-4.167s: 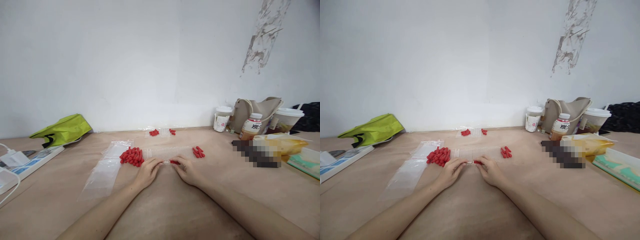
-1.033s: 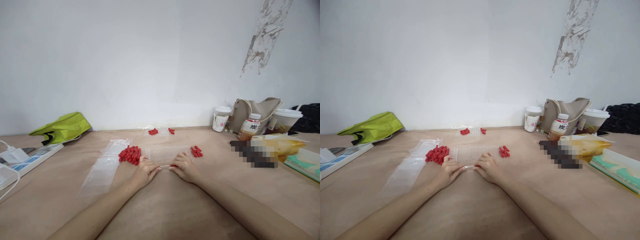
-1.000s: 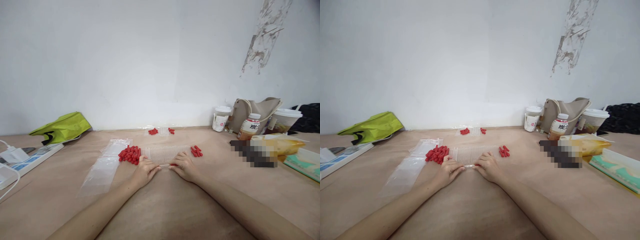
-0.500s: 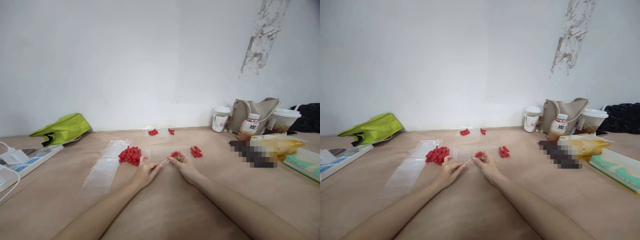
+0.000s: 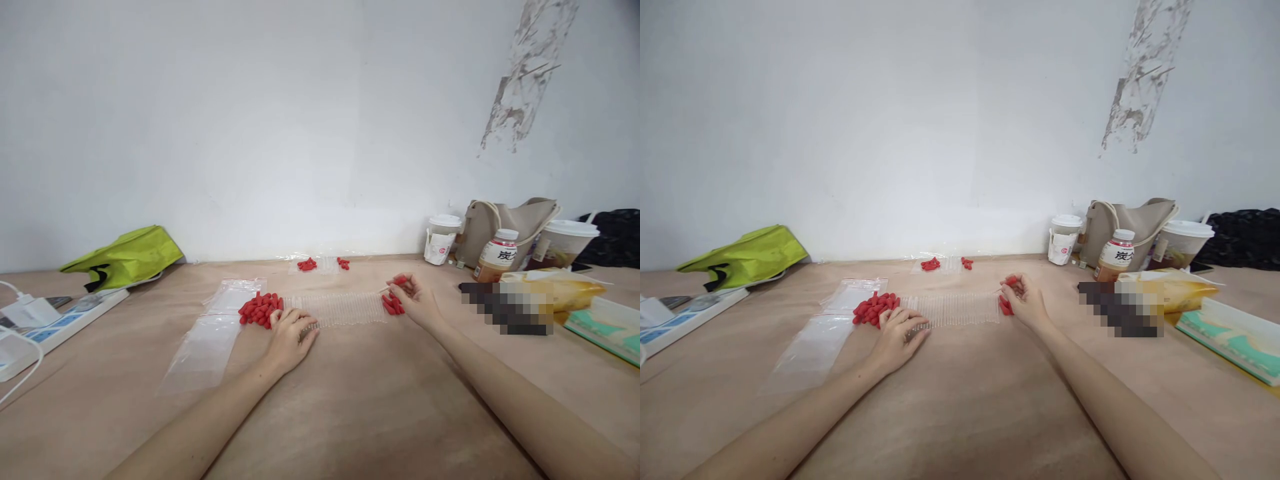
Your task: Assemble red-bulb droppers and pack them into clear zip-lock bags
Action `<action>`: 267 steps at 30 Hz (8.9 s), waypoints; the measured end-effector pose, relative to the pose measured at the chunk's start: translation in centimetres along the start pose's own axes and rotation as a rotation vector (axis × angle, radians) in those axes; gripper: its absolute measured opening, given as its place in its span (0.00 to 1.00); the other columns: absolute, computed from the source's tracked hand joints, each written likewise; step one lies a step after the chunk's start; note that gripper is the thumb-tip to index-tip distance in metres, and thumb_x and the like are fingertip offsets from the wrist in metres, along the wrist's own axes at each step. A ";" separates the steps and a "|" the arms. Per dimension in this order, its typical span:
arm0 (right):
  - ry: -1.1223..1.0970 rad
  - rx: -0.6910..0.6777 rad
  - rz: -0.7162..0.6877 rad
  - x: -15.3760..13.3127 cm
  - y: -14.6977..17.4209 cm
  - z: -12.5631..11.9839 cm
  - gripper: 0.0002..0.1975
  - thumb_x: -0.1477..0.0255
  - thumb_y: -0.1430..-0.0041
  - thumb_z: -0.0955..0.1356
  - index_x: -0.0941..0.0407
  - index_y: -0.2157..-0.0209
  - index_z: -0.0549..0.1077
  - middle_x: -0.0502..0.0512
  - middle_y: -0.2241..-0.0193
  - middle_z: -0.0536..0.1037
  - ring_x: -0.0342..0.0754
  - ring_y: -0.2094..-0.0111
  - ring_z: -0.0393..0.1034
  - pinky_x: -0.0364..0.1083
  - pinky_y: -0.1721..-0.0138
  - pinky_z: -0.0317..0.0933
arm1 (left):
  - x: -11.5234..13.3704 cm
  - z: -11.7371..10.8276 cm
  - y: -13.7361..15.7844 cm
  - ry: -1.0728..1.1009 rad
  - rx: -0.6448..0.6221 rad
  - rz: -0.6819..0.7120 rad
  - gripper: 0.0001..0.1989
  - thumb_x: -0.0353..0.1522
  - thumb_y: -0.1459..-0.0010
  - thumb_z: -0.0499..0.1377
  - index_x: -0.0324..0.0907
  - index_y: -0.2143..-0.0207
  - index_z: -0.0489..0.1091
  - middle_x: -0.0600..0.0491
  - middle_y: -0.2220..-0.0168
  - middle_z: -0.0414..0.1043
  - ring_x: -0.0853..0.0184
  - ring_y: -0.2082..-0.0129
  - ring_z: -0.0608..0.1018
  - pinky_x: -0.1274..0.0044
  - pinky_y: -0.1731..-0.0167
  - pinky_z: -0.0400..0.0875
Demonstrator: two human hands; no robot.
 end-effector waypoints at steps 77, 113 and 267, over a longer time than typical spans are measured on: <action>0.361 -0.367 -0.268 -2.7 7.2 9.7 0.11 0.72 0.45 0.62 0.55 0.60 0.69 0.54 0.69 0.72 0.44 0.70 0.66 0.44 0.68 0.61 | 0.4 -0.7 -2.6 -0.094 -0.177 0.014 0.07 0.33 0.41 0.49 0.43 0.70 0.65 0.55 0.70 0.71 0.66 0.69 0.71 0.76 0.67 0.63; 0.379 -0.549 -0.367 -4.1 8.7 11.8 0.08 0.72 0.44 0.63 0.56 0.64 0.73 0.54 0.69 0.73 0.43 0.68 0.67 0.42 0.65 0.62 | 1.8 1.0 0.4 0.228 -0.129 0.226 0.08 0.31 0.40 0.50 0.42 0.63 0.69 0.52 0.67 0.73 0.67 0.67 0.72 0.74 0.64 0.59; 0.760 -0.081 0.447 4.5 -1.1 -3.2 0.18 0.59 0.57 0.66 0.58 0.88 0.68 0.48 0.92 0.62 0.40 0.87 0.57 0.40 0.85 0.47 | -2.7 -1.4 -0.8 -0.224 -0.040 -0.266 0.06 0.35 0.49 0.54 0.43 0.74 0.66 0.52 0.69 0.68 0.59 0.65 0.67 0.68 0.64 0.54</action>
Point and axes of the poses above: each hand's wrist, its own y-axis away from the middle knuckle, its own z-axis out of the palm, x = y × z, the point moved 9 cm from there along -y, towards the middle knuckle
